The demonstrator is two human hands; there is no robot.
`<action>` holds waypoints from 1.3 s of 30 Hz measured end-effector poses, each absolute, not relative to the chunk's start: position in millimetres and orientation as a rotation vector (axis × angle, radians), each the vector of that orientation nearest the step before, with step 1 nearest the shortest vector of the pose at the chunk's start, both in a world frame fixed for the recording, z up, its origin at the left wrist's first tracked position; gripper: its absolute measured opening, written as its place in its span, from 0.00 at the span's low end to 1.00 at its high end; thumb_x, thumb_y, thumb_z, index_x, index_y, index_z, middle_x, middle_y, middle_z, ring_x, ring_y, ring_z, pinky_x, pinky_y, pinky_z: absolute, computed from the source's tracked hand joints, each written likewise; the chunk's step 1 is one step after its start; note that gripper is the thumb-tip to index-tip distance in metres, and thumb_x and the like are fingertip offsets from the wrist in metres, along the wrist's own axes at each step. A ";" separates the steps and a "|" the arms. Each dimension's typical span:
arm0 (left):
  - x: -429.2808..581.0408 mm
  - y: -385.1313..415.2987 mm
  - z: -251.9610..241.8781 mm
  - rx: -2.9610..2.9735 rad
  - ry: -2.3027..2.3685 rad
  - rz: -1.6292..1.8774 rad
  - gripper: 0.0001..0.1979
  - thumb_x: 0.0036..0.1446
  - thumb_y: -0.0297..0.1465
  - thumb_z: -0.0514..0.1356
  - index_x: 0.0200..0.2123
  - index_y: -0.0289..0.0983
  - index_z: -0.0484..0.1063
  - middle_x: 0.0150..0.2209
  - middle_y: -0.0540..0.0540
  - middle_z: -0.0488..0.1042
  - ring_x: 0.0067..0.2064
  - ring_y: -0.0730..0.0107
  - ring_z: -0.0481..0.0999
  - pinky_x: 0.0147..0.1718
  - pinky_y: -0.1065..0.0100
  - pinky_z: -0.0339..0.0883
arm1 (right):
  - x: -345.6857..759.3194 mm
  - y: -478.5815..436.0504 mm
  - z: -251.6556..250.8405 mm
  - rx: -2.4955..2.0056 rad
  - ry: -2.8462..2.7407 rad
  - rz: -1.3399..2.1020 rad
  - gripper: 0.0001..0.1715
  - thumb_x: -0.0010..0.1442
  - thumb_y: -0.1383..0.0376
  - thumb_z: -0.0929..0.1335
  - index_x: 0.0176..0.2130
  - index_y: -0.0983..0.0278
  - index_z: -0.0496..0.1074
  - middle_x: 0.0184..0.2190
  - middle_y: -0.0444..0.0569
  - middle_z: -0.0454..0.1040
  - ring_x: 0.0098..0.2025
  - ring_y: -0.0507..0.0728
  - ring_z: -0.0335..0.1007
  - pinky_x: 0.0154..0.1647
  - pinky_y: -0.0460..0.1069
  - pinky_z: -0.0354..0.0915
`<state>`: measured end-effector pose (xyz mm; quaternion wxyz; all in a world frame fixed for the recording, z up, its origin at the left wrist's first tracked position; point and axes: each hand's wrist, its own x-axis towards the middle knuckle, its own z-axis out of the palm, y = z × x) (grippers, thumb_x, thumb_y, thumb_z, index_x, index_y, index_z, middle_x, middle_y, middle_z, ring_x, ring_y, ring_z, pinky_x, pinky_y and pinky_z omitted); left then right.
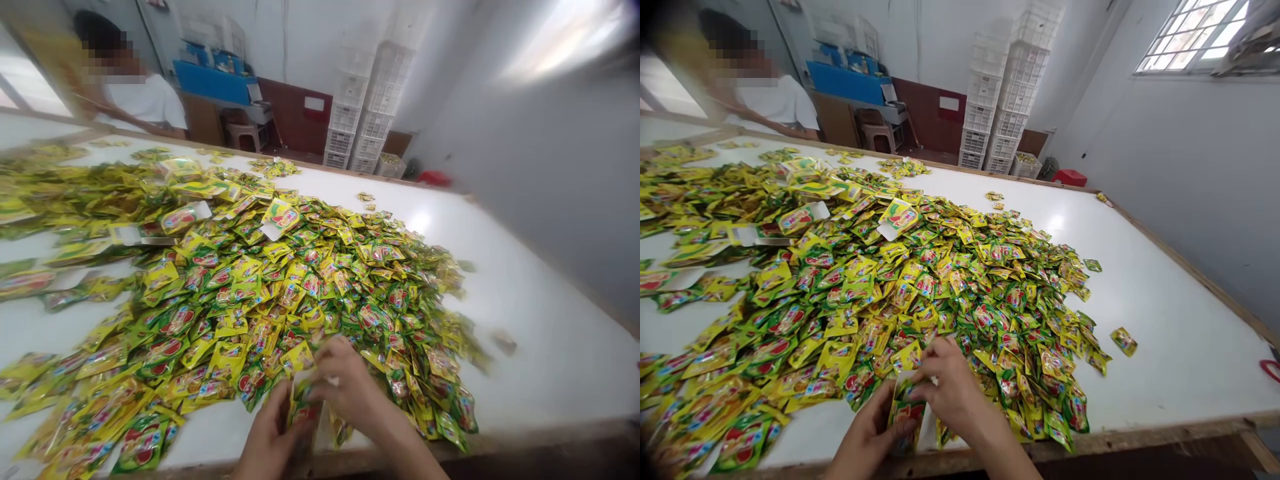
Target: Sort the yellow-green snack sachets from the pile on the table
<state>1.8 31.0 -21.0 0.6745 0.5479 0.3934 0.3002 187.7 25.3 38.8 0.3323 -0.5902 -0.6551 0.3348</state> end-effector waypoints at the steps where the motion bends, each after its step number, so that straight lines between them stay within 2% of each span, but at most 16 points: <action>1: 0.5 30.5 -20.8 1.231 0.899 0.672 0.18 0.52 0.35 0.66 0.47 0.39 0.72 0.46 0.45 0.77 0.51 0.53 0.74 0.49 0.60 0.68 | 184.8 22.1 34.6 -1.495 -1.790 0.864 0.04 0.52 0.68 0.76 0.29 0.59 0.79 0.41 0.45 0.73 0.47 0.57 0.66 0.48 0.50 0.61; 4: -2.6 29.9 -18.5 1.273 0.925 0.627 0.21 0.52 0.35 0.67 0.49 0.39 0.74 0.50 0.44 0.78 0.51 0.52 0.74 0.53 0.58 0.65 | 180.1 11.0 31.3 -1.334 -1.895 0.942 0.04 0.60 0.65 0.72 0.33 0.57 0.80 0.47 0.47 0.72 0.53 0.59 0.63 0.55 0.53 0.58; 6: -4.5 29.3 -16.4 1.268 0.914 0.593 0.21 0.51 0.36 0.67 0.50 0.40 0.75 0.51 0.44 0.78 0.51 0.51 0.74 0.54 0.57 0.65 | 179.8 3.6 29.9 -1.330 -1.695 0.954 0.06 0.62 0.63 0.70 0.37 0.57 0.79 0.47 0.48 0.72 0.52 0.59 0.65 0.56 0.54 0.59; 7: -5.7 28.7 -15.3 1.238 0.917 0.580 0.22 0.52 0.38 0.67 0.51 0.40 0.75 0.52 0.44 0.77 0.53 0.51 0.73 0.56 0.56 0.63 | 179.9 0.2 27.5 -1.367 -1.524 0.963 0.06 0.62 0.63 0.69 0.38 0.58 0.79 0.45 0.48 0.73 0.49 0.58 0.68 0.52 0.53 0.63; 9: -8.8 27.7 -12.5 1.096 0.972 0.576 0.23 0.54 0.42 0.64 0.52 0.42 0.74 0.56 0.45 0.74 0.59 0.51 0.69 0.60 0.53 0.58 | 179.0 -6.0 18.2 -1.419 -1.142 1.102 0.08 0.59 0.60 0.72 0.39 0.59 0.77 0.32 0.46 0.74 0.33 0.54 0.71 0.35 0.48 0.68; 11: -12.2 28.2 -7.4 0.918 1.004 0.560 0.23 0.58 0.45 0.59 0.53 0.42 0.74 0.58 0.46 0.73 0.62 0.53 0.65 0.63 0.53 0.52 | 176.8 -11.6 6.1 -1.364 -0.829 1.349 0.15 0.53 0.57 0.75 0.38 0.61 0.74 0.23 0.41 0.70 0.21 0.51 0.65 0.20 0.44 0.62; 13: -14.9 31.2 1.0 0.815 0.983 0.537 0.21 0.58 0.45 0.60 0.50 0.40 0.76 0.55 0.45 0.75 0.60 0.54 0.67 0.63 0.54 0.52 | 174.8 -16.3 -4.0 -1.223 -0.641 1.522 0.19 0.50 0.55 0.76 0.38 0.62 0.73 0.23 0.41 0.71 0.17 0.50 0.64 0.16 0.43 0.61; 16: -16.5 37.9 16.3 0.815 0.950 0.515 0.17 0.53 0.41 0.65 0.42 0.38 0.79 0.44 0.44 0.80 0.50 0.55 0.74 0.56 0.58 0.61 | 175.0 -21.2 -9.8 -1.105 -0.552 1.590 0.18 0.55 0.54 0.73 0.40 0.65 0.75 0.23 0.46 0.74 0.20 0.52 0.69 0.20 0.45 0.67; 18: -16.3 40.6 23.2 0.851 0.993 0.512 0.12 0.52 0.41 0.65 0.33 0.38 0.77 0.35 0.47 0.78 0.42 0.61 0.75 0.45 0.65 0.66 | 175.8 -22.1 -8.9 -1.106 -0.561 1.608 0.18 0.55 0.56 0.73 0.38 0.68 0.76 0.19 0.46 0.73 0.19 0.52 0.69 0.20 0.45 0.67; 22: -13.6 40.2 24.2 0.951 1.059 0.531 0.11 0.50 0.38 0.66 0.25 0.38 0.72 0.26 0.52 0.72 0.32 0.70 0.69 0.32 0.74 0.62 | 169.0 -15.9 -4.5 -1.118 -0.566 1.549 0.14 0.47 0.63 0.77 0.34 0.65 0.74 0.22 0.43 0.73 0.16 0.48 0.63 0.15 0.42 0.59; 24: -11.9 40.3 21.7 0.987 1.066 0.544 0.09 0.50 0.37 0.66 0.28 0.38 0.74 0.28 0.51 0.74 0.33 0.69 0.70 0.32 0.74 0.63 | 162.4 -9.4 -2.6 -1.128 -0.577 1.483 0.17 0.44 0.67 0.77 0.36 0.61 0.73 0.25 0.39 0.72 0.17 0.46 0.59 0.14 0.40 0.54; 27: -12.0 43.4 15.0 1.054 1.086 0.587 0.11 0.51 0.39 0.66 0.35 0.39 0.78 0.34 0.48 0.79 0.40 0.64 0.75 0.41 0.71 0.67 | 156.6 -0.2 1.2 -1.275 -0.800 1.234 0.10 0.46 0.70 0.75 0.32 0.61 0.76 0.25 0.40 0.70 0.24 0.48 0.62 0.22 0.41 0.59; 29: -14.9 46.1 7.5 1.094 1.113 0.632 0.14 0.51 0.40 0.67 0.39 0.41 0.80 0.41 0.47 0.81 0.46 0.60 0.76 0.48 0.67 0.68 | 157.3 3.3 4.9 -1.343 -0.980 1.109 0.05 0.50 0.67 0.74 0.32 0.61 0.80 0.27 0.44 0.74 0.29 0.51 0.67 0.29 0.43 0.63; 31: -18.4 48.0 -0.6 1.154 1.136 0.657 0.15 0.51 0.41 0.66 0.41 0.42 0.81 0.44 0.46 0.81 0.49 0.58 0.77 0.51 0.65 0.68 | 160.2 5.0 8.1 -1.344 -1.037 1.132 0.09 0.55 0.61 0.73 0.35 0.61 0.82 0.30 0.49 0.77 0.29 0.53 0.69 0.28 0.45 0.66; 34: -20.0 48.3 -6.4 1.248 1.135 0.680 0.13 0.53 0.41 0.65 0.40 0.42 0.82 0.45 0.46 0.81 0.49 0.58 0.77 0.52 0.65 0.68 | 163.6 6.3 8.7 -1.320 -0.920 1.269 0.14 0.53 0.55 0.74 0.35 0.62 0.82 0.27 0.48 0.77 0.24 0.52 0.68 0.23 0.45 0.66; 39: -13.1 49.1 3.2 1.218 1.112 0.684 0.15 0.53 0.39 0.65 0.44 0.41 0.80 0.44 0.46 0.81 0.46 0.59 0.79 0.47 0.66 0.71 | 164.1 7.1 2.2 -1.352 -0.715 1.407 0.17 0.44 0.57 0.78 0.34 0.64 0.80 0.21 0.44 0.75 0.22 0.51 0.69 0.25 0.44 0.67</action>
